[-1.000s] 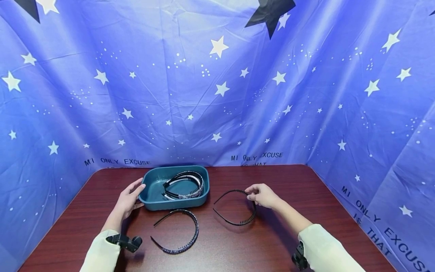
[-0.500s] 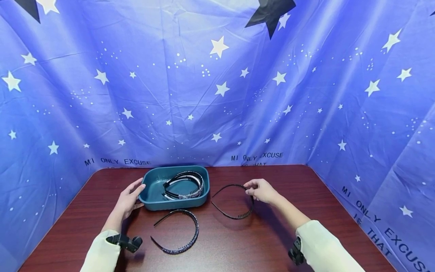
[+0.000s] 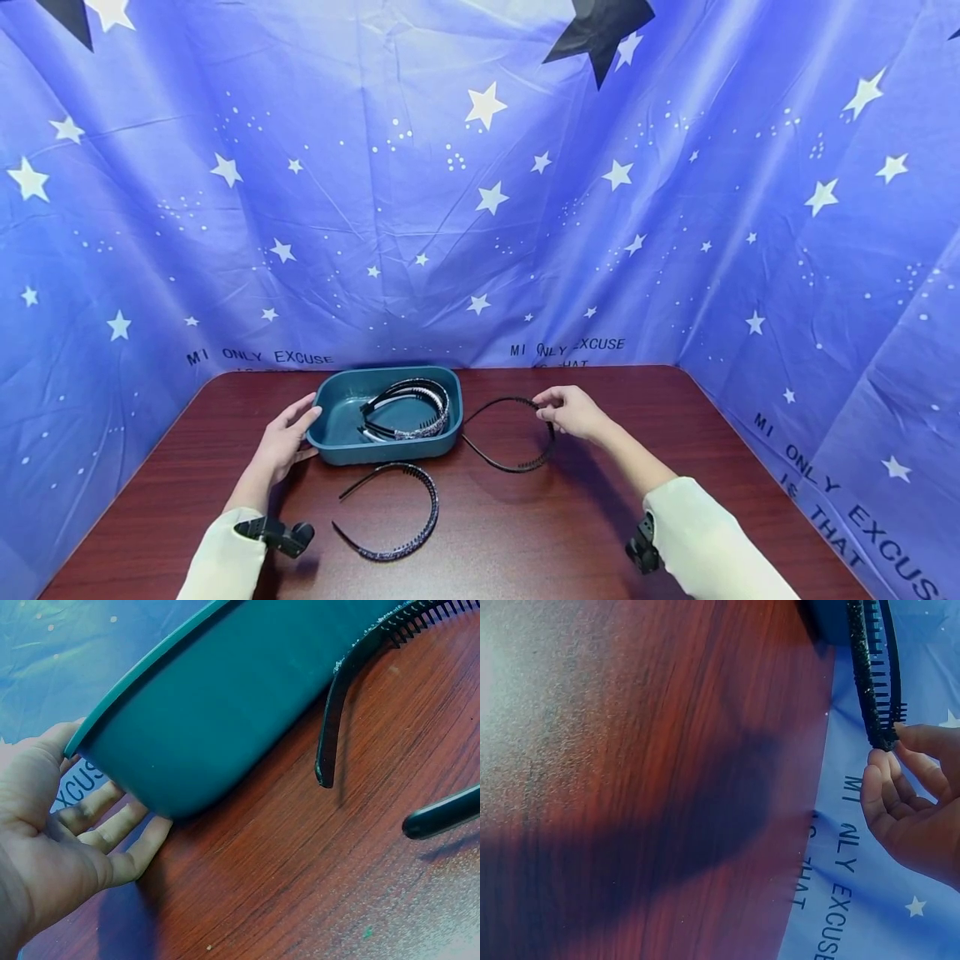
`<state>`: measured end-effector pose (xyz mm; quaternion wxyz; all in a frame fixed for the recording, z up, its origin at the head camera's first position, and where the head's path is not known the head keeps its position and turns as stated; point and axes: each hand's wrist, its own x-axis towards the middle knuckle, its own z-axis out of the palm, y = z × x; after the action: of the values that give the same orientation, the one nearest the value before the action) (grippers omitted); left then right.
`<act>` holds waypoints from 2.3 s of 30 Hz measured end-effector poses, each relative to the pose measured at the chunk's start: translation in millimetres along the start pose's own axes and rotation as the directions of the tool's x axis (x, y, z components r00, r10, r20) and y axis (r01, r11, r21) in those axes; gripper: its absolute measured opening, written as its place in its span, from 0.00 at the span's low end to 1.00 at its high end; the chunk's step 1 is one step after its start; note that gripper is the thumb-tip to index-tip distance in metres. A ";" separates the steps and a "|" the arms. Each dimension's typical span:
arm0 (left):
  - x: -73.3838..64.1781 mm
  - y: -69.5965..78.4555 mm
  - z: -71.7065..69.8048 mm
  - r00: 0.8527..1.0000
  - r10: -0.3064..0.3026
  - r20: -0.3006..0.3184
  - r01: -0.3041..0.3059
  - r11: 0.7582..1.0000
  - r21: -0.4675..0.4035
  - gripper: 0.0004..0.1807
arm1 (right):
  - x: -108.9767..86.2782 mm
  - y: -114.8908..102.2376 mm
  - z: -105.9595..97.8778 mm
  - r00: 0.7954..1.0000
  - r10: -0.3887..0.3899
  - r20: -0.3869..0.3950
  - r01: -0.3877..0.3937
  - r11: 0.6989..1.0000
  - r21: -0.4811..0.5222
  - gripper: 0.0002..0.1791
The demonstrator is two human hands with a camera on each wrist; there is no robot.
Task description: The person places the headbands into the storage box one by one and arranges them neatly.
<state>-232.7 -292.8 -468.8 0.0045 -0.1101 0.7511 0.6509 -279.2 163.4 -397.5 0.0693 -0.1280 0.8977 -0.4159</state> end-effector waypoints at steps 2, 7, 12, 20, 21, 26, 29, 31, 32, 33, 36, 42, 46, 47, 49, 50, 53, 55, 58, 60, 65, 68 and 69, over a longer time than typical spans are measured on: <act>0.0 -0.2 0.0 1.000 -0.001 -0.002 0.001 1.000 0.000 0.39 | 0.8 -1.6 0.1 1.000 -0.010 0.003 0.010 1.000 -0.002 0.13; -0.1 -0.9 -0.4 1.000 -0.003 -0.006 0.003 1.000 0.000 0.39 | 4.1 -7.0 0.5 1.000 -0.028 0.007 0.028 1.000 -0.003 0.13; 0.5 -1.0 -0.5 1.000 -0.008 -0.006 0.008 1.000 0.000 0.38 | 6.5 -12.3 2.0 1.000 -0.001 0.010 0.001 1.000 -0.010 0.13; 1.5 -0.6 -0.1 1.000 -0.006 0.001 0.006 1.000 -0.007 0.37 | 13.1 -15.0 6.1 1.000 -0.004 0.011 0.004 1.000 -0.002 0.12; 1.6 -0.7 -0.1 1.000 -0.008 0.001 0.008 1.000 -0.006 0.38 | 13.7 -15.6 6.6 1.000 -0.006 0.012 0.006 1.000 -0.004 0.12; 2.2 -1.4 -0.3 1.000 -0.011 0.000 0.011 1.000 -0.003 0.38 | 14.7 -20.7 9.1 1.000 0.006 0.016 -0.006 1.000 -0.010 0.12; 2.2 -1.2 -0.3 1.000 -0.009 -0.003 0.009 1.000 -0.009 0.38 | 15.2 -24.4 10.1 1.000 0.006 0.007 -0.006 1.000 -0.020 0.12; 2.0 -0.8 -0.2 1.000 -0.008 -0.003 0.008 1.000 -0.011 0.38 | 15.9 -26.2 11.1 1.000 0.006 -0.001 -0.006 1.000 -0.019 0.12; 1.9 -0.7 -0.1 1.000 -0.008 -0.003 0.008 1.000 -0.012 0.38 | 16.3 -26.7 11.7 1.000 0.005 -0.004 -0.005 1.000 -0.023 0.12; 1.7 -0.5 0.0 1.000 -0.009 -0.003 0.009 1.000 -0.012 0.38 | 16.9 -26.9 12.3 1.000 0.003 -0.006 -0.003 1.000 -0.026 0.12; 1.3 0.0 0.4 1.000 -0.012 -0.002 0.012 1.000 -0.009 0.37 | 18.7 -27.8 14.5 1.000 0.008 -0.013 -0.009 1.000 -0.026 0.12; 0.5 0.2 0.9 1.000 -0.012 -0.004 0.012 1.000 -0.015 0.36 | 21.3 -31.7 17.3 0.999 0.009 -0.032 -0.010 0.999 -0.037 0.12; 0.1 0.1 1.0 1.000 -0.012 -0.002 0.012 1.000 -0.018 0.36 | 23.0 -34.3 18.0 0.999 0.020 -0.044 -0.022 0.999 -0.033 0.12; 0.1 0.1 1.0 1.000 -0.011 -0.001 0.011 1.000 -0.019 0.36 | 23.6 -34.9 18.1 0.999 0.021 -0.045 -0.022 0.999 -0.029 0.12; 0.1 0.1 1.1 1.000 -0.009 -0.001 0.009 1.000 -0.019 0.37 | 24.9 -36.1 18.5 0.999 0.021 -0.047 -0.022 0.999 -0.032 0.12; 0.2 0.1 1.1 1.000 -0.008 -0.001 0.008 1.000 -0.019 0.37 | 25.4 -36.8 18.6 0.999 0.021 -0.048 -0.022 0.999 -0.034 0.12; 0.5 0.2 1.2 1.000 -0.007 -0.003 0.007 1.000 -0.019 0.36 | 26.9 -38.8 18.8 0.998 0.030 -0.048 -0.031 0.999 -0.028 0.13; 0.5 0.2 1.2 1.000 -0.007 -0.005 0.007 1.000 -0.018 0.36 | 27.3 -40.7 18.6 0.998 0.037 -0.046 -0.038 0.999 -0.024 0.13; 0.3 0.2 1.3 1.000 -0.007 -0.006 0.007 1.000 -0.016 0.36 | 27.7 -43.8 18.8 0.998 0.049 -0.044 -0.050 0.999 -0.012 0.13; 0.0 0.2 1.3 1.000 -0.007 -0.004 0.007 1.000 -0.014 0.36 | 28.1 -45.3 19.4 0.998 0.053 -0.042 -0.054 0.999 -0.004 0.13; -0.5 -0.1 1.2 1.000 -0.008 -0.001 0.008 1.000 -0.011 0.36 | 29.7 -49.0 23.1 0.998 0.051 -0.048 -0.051 0.999 -0.002 0.13; -0.9 -0.2 1.0 1.000 -0.007 -0.002 0.007 1.000 -0.010 0.36 | 31.0 -51.4 25.6 0.998 0.046 -0.052 -0.047 0.999 -0.010 0.13; -1.0 -0.2 1.0 1.000 -0.007 -0.002 0.007 1.000 -0.011 0.36 | 31.5 -52.2 26.4 0.998 0.043 -0.050 -0.043 0.999 -0.013 0.13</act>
<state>-231.8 -291.7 -469.0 0.0057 -0.1135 0.7473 0.6548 -294.3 102.7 -375.2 0.0548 -0.0988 0.9046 -0.4109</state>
